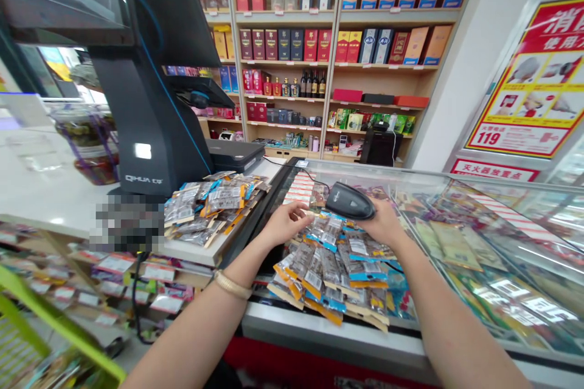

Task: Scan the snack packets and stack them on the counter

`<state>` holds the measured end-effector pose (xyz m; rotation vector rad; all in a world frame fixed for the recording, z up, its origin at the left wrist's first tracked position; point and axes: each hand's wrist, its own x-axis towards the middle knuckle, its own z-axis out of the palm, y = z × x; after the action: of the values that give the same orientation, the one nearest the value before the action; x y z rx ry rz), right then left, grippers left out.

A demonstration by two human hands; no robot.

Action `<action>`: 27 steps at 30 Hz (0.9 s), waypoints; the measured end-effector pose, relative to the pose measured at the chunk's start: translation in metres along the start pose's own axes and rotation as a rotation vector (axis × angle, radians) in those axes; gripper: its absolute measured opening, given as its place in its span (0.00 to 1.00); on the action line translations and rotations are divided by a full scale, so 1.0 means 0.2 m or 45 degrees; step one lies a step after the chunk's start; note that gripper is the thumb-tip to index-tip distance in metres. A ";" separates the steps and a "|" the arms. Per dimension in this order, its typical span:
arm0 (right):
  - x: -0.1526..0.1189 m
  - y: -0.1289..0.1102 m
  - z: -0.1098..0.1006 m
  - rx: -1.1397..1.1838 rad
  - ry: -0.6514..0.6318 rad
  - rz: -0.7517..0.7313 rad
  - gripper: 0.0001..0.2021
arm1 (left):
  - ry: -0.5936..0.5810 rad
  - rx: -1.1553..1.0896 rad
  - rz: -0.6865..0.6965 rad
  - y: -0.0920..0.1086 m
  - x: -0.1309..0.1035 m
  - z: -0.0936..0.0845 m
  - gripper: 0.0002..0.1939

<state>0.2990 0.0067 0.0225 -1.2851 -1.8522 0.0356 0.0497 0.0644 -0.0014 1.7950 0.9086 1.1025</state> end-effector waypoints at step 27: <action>0.00 0.02 0.01 -0.013 -0.047 0.008 0.13 | 0.351 -0.605 -0.212 0.00 0.00 -0.01 0.25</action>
<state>0.3009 0.0093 0.0201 -1.3055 -1.8820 0.0539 0.0483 0.0648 -0.0006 1.1811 0.8482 1.3455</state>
